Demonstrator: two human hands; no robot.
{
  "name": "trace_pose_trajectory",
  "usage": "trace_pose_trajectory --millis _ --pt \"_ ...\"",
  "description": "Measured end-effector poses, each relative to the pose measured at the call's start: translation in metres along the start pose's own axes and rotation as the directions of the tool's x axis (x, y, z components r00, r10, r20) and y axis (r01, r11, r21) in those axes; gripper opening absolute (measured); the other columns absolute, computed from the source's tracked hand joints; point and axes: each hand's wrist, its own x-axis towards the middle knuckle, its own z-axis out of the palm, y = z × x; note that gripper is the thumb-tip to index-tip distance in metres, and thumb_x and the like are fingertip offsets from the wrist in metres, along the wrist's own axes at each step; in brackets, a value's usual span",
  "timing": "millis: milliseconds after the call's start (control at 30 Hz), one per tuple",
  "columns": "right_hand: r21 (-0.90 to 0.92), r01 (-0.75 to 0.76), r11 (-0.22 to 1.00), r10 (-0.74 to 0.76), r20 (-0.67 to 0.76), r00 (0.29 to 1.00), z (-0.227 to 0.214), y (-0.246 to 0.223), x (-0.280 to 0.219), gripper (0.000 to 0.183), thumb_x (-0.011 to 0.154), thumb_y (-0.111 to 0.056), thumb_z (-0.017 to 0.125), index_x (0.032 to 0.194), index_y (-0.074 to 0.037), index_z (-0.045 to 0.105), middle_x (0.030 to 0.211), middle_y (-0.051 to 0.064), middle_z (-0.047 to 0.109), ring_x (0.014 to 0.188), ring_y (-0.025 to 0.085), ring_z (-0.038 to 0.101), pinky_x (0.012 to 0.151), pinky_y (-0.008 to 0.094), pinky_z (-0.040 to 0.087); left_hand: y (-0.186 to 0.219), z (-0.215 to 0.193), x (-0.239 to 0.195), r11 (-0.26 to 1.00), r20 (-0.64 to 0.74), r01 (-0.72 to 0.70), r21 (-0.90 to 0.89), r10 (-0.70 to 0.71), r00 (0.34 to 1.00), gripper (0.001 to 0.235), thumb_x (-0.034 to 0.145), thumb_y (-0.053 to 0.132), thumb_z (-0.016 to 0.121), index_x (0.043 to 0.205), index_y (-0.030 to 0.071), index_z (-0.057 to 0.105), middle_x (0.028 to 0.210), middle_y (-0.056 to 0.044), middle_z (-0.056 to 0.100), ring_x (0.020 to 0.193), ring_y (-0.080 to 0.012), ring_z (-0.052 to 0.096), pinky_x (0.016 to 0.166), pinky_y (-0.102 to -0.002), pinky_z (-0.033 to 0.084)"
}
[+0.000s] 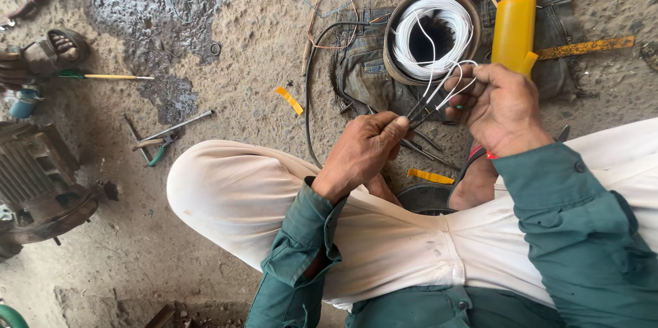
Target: The person sits on the floor and repairs a black electrical cable by twisting exposed wires together and wrapping the connection with yellow electrical tape. The person uses pliers to strip the insulation and hands to twist and tape the wires.
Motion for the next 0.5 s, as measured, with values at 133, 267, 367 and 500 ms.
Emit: trace_pose_trajectory --millis 133,267,367,500 --pt "0.033 -0.012 0.999 0.012 0.009 1.000 0.001 0.001 0.001 0.025 0.097 -0.027 0.051 0.108 -0.009 0.064 0.092 0.008 0.072 0.078 0.022 0.069 0.073 0.047 0.056 0.000 0.003 0.001 1.000 0.016 0.007 0.009 -0.007 1.000 0.042 0.104 0.038 0.053 0.098 0.002 0.075 0.061 -0.008 0.057 0.057 -0.0177 0.056 0.055 -0.036 0.047" --pt "0.034 -0.023 0.999 0.022 0.023 0.999 0.006 0.001 0.004 0.026 0.106 -0.038 0.054 0.107 -0.013 0.061 0.086 0.002 0.067 0.080 0.020 0.065 0.072 0.051 0.053 -0.001 0.005 0.003 0.990 -0.011 -0.017 0.139 0.018 1.000 0.043 0.102 0.040 0.052 0.097 0.005 0.076 0.060 -0.008 0.060 0.057 -0.0193 0.061 0.057 -0.037 0.049" --pt "0.141 -0.057 0.988 0.032 0.175 0.984 0.009 0.004 0.012 0.022 0.109 -0.030 0.050 0.103 -0.011 0.061 0.082 0.005 0.066 0.081 0.023 0.064 0.081 0.051 0.054 -0.002 0.004 0.004 0.986 -0.022 -0.058 0.157 0.062 0.998 0.044 0.102 0.041 0.052 0.096 0.005 0.076 0.061 -0.009 0.061 0.060 -0.0218 0.064 0.061 -0.038 0.051" --pt "0.255 -0.187 0.949 0.127 0.235 0.964 0.006 0.013 0.022 0.029 0.104 -0.026 0.046 0.081 -0.013 0.056 0.066 0.000 0.058 0.076 0.026 0.066 0.078 0.056 0.056 -0.004 0.004 0.004 0.988 -0.024 0.004 0.155 0.000 1.000 0.045 0.101 0.042 0.051 0.094 0.004 0.073 0.065 -0.011 0.065 0.062 -0.0264 0.067 0.062 -0.040 0.052"
